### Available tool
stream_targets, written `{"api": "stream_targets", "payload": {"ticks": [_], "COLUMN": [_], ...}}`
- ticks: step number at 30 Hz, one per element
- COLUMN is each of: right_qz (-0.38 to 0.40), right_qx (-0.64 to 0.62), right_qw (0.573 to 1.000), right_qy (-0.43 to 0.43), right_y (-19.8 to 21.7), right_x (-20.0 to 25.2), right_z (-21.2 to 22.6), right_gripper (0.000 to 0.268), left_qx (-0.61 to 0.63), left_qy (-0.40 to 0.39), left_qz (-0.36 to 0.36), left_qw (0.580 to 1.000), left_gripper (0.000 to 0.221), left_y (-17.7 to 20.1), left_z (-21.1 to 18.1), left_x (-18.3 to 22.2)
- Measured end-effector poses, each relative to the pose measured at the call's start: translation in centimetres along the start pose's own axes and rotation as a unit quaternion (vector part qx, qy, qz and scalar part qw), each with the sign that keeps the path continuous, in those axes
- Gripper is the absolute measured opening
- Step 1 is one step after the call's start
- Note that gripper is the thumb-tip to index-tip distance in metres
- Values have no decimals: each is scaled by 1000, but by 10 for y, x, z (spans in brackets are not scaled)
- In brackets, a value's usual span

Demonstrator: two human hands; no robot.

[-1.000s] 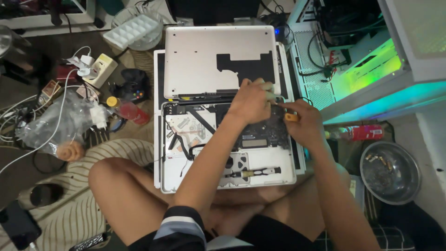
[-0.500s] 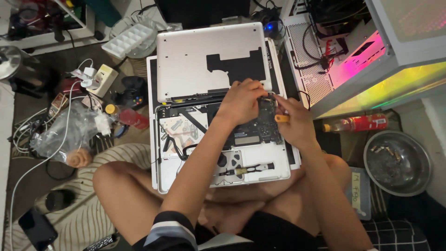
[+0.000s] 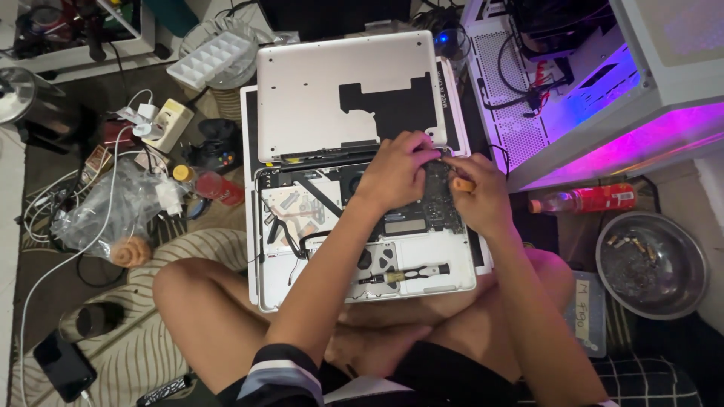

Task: Repairing a laptop by connecting and disconnecting internal components and cables using a spudger and fingers.

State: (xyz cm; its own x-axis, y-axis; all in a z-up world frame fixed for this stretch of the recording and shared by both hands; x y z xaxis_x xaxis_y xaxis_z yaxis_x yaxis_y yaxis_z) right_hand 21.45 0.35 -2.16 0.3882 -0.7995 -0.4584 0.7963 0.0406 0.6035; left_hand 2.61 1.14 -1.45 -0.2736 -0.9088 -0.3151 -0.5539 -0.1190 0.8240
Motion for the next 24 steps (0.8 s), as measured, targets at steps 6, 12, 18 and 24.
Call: {"api": "stream_targets", "payload": {"ticks": [6, 12, 18, 24], "right_qz": [39, 169, 154, -124], "right_qx": [194, 325, 168, -94], "right_qw": [978, 930, 972, 974], "right_qy": [63, 29, -60, -166], "right_y": [4, 4, 23, 45], "right_x": [-4, -12, -9, 10], "right_z": [18, 28, 25, 9], "right_gripper": [27, 32, 32, 35], "left_qx": [-108, -208, -106, -69], "left_qy": [-24, -13, 93, 108], "left_qz": [32, 118, 189, 181], "left_qw": [993, 971, 972, 975], "left_gripper": [33, 40, 55, 55], "left_y": [8, 4, 30, 38], "left_z": [-17, -19, -32, -36], "left_x": [-2, -4, -1, 10]}}
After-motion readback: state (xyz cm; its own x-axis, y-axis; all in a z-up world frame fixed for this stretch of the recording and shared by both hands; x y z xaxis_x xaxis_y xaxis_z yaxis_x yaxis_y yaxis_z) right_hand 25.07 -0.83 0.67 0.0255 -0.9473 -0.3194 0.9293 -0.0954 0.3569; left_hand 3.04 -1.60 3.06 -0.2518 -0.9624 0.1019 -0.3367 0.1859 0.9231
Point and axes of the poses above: each hand's wrist, its own x-axis away from the middle knuckle, its own y-axis out of the back of the hand, z = x × y, the point moved 4 cm from there along -x, towards the middle knuckle, and after that the axes turned 8 degrees about y, right-handed, at the moved point
